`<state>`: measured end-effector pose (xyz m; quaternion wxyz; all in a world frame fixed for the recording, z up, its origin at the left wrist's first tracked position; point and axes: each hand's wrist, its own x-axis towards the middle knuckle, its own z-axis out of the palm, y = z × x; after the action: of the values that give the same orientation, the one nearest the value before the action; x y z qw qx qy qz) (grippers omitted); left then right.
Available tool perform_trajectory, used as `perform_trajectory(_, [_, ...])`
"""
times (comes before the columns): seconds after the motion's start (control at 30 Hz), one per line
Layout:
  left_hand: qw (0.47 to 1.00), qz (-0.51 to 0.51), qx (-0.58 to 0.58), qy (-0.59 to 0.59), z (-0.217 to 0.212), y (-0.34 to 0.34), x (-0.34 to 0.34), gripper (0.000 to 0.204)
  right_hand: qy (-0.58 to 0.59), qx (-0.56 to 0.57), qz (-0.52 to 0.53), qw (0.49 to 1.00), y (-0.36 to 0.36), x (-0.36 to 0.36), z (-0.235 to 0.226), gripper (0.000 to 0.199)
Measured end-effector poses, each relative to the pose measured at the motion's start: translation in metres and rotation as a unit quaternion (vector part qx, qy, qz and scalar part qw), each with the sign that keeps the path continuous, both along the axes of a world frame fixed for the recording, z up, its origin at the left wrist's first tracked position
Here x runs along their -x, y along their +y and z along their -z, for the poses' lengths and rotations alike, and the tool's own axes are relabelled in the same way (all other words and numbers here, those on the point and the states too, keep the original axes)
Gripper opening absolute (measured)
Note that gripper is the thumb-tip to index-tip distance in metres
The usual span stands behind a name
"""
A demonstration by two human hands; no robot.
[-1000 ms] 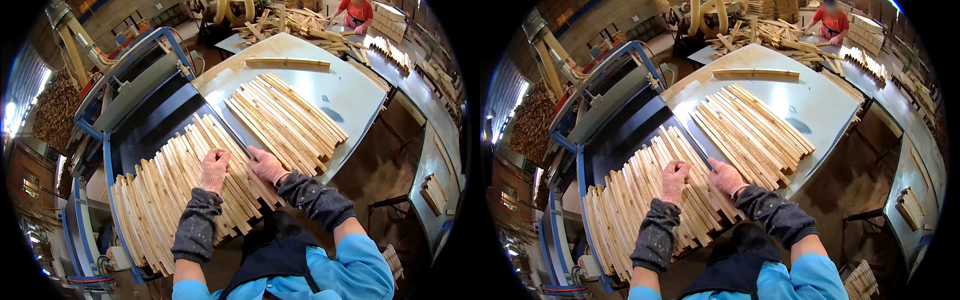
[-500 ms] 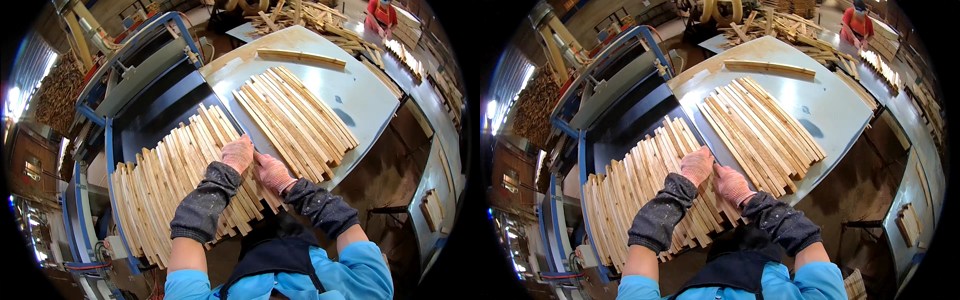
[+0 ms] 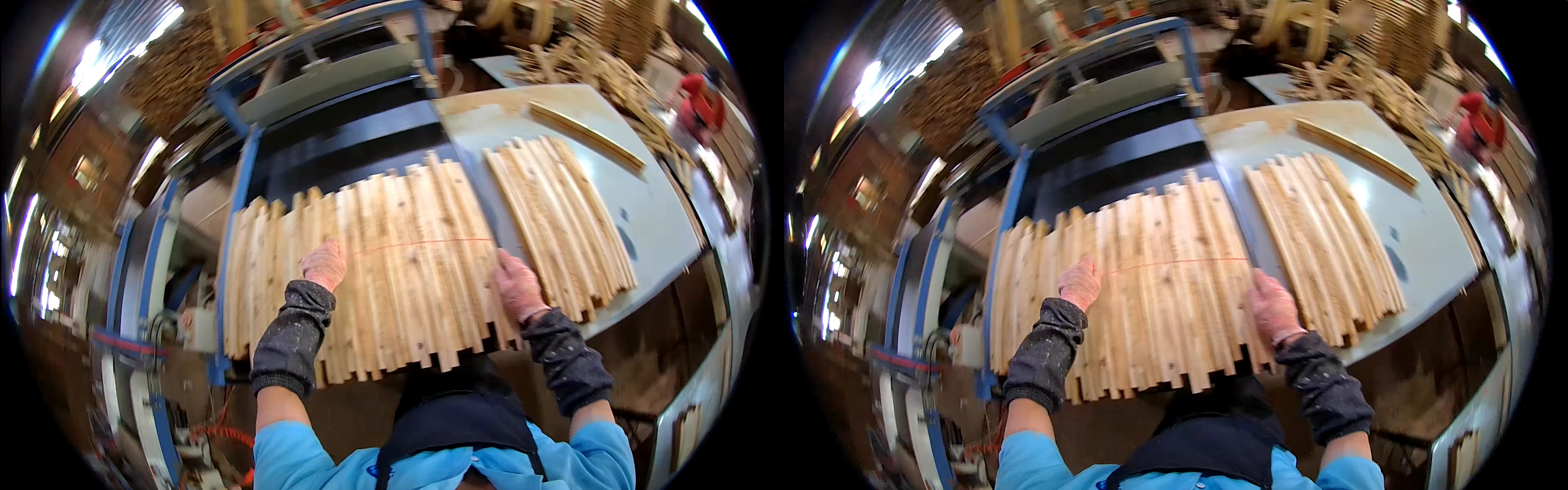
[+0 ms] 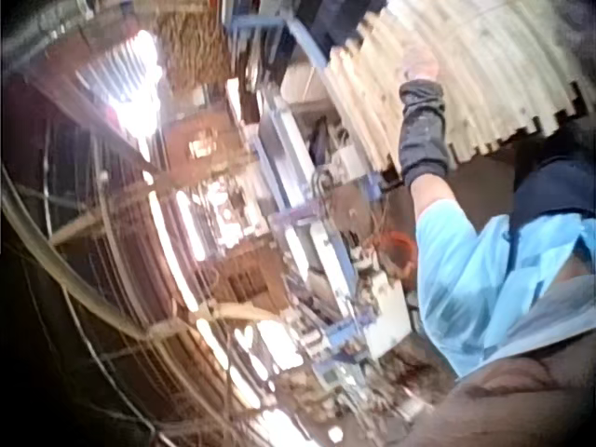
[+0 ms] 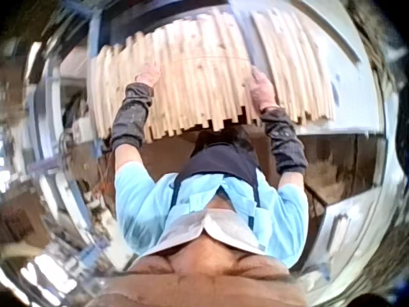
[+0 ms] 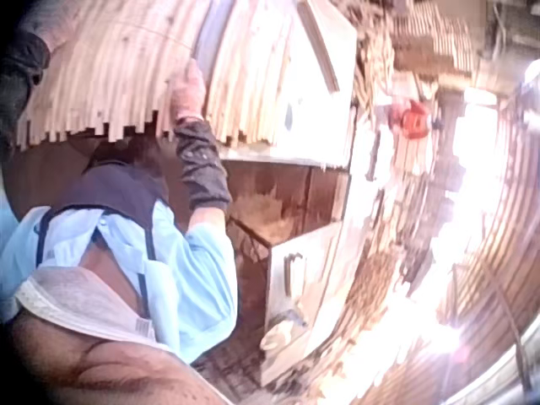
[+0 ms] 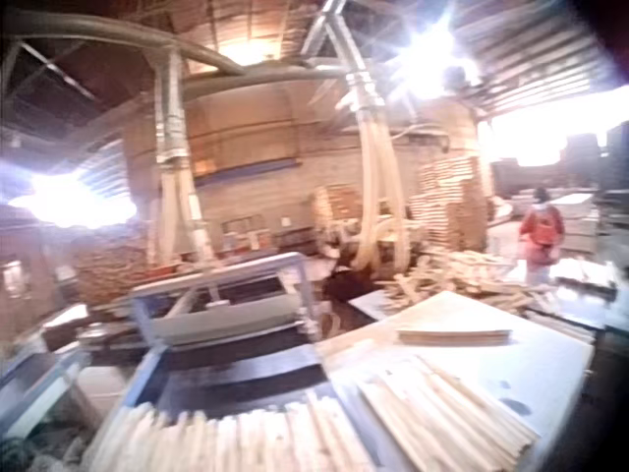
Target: The person repeatedly gathers small wooden strips from a metal table, aligns them into neat bundles, and places them onto a conveyor belt. A coworker in the background also handles similar wooden strips. The person continues this cycle of gathering, aligning, and loading throughout the clip.
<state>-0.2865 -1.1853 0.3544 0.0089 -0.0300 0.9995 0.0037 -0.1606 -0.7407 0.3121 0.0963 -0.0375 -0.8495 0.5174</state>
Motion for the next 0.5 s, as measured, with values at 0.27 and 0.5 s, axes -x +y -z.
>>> perform_trajectory(0.27, [0.976, -0.216, 0.024, 0.001, -0.008, -0.254, -0.097, 0.031, 0.004, -0.036, -0.005, 0.999, 0.014, 0.013, 0.034, 0.045])
perform_trajectory(0.5, [0.938, -0.34, -0.072, 0.017, -0.015, -0.288, -0.123, 0.038, -0.052, 0.012, -0.041, 0.998, 0.025, 0.021, 0.039, 0.05])
